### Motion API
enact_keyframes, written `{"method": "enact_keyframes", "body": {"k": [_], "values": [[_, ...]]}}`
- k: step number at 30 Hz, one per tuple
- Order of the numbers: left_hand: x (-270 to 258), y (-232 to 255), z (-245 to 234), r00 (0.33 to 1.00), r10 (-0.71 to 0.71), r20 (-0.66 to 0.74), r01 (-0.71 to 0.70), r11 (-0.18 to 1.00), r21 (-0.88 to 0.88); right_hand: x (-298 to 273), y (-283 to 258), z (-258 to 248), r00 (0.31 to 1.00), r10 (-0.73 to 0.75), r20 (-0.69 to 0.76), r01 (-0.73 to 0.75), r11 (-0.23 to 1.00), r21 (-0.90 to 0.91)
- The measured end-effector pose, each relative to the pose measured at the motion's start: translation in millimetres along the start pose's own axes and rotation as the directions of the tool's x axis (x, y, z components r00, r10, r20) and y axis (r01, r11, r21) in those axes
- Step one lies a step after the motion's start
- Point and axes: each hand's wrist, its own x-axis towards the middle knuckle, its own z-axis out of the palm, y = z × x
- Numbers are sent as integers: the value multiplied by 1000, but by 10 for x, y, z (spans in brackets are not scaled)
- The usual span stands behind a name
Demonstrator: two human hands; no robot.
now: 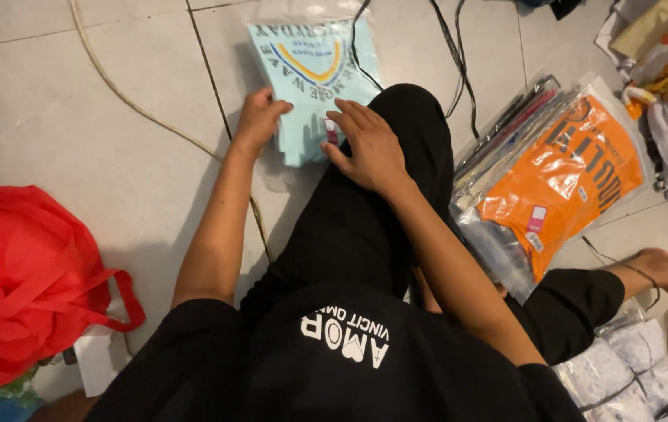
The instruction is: Organizing and bundling individually wrapped shirts using a black cord while sitting on the floor.
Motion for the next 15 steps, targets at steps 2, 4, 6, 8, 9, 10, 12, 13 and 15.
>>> {"method": "enact_keyframes", "body": {"k": [2,4,6,8,9,10,12,13,15], "values": [[-152,384,-77,999,-28,46,34,990,-138,29,-64,-102,999,-33,36,33,999,-8],[-259,668,-169,995,-44,88,66,961,-270,45,-111,-171,995,-74,65,75,997,-14],[-320,850,-271,984,112,141,-54,930,-364,44,-141,-204,998,-63,30,63,998,10],[-402,1022,-337,978,146,150,-78,920,-385,17,-118,-171,996,-85,-5,85,996,11],[-434,1112,-347,972,176,157,-99,907,-410,-5,-91,-161,994,-107,-34,107,994,9],[-279,764,-585,967,175,187,-88,911,-402,1,-84,-120,996,-80,-49,81,997,4],[98,46,-924,798,599,64,-598,775,206,-71,11,-75,994,-92,-65,94,995,34],[-7,169,-919,798,593,108,-602,777,185,-83,19,-58,996,-47,-79,49,999,24],[-99,437,-875,578,806,126,-816,572,80,-115,81,-52,986,-104,-134,125,978,165]]}}
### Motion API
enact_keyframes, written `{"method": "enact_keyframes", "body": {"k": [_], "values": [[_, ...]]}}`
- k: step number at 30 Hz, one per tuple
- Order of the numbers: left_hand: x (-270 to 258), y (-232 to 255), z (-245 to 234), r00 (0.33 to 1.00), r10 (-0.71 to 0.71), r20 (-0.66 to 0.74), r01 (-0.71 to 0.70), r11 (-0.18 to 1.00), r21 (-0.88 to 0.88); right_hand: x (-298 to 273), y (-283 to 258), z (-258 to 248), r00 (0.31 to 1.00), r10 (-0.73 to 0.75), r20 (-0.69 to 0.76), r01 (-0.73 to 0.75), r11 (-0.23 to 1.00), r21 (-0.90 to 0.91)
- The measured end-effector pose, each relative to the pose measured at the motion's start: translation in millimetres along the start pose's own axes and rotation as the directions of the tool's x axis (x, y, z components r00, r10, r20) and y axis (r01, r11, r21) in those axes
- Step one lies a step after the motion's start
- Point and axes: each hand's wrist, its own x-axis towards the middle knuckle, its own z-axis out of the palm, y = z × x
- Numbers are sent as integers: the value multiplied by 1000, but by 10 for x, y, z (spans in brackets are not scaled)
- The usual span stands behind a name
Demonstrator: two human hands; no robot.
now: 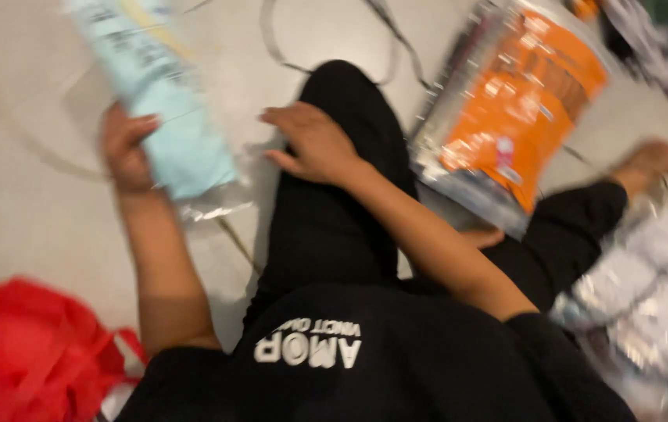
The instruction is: Organizing and bundling individually wrapped shirts using a black cord while sitting on the floor.
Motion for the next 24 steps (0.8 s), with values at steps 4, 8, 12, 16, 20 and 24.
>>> {"method": "enact_keyframes", "body": {"k": [4,8,12,16,20,24], "values": [[621,1119,603,781,-599,-179,318,627,-711,-205,-91,-131,992,87,-87,-75,988,132],[825,1577,960,865,-457,207,446,510,-736,-506,-257,-350,971,231,-62,-182,881,437],[767,1664,1433,853,-393,343,493,394,-776,-965,-483,-629,946,321,-42,-158,570,807],[586,1231,2003,942,-208,-262,27,828,-560,-1660,-312,-595,933,351,-82,-2,233,972],[671,1338,2824,962,-254,-98,107,682,-723,-2262,19,-827,823,557,-108,-23,223,974],[545,1229,3709,969,-240,56,223,756,-616,-3002,517,-1045,594,793,-135,181,31,983]]}}
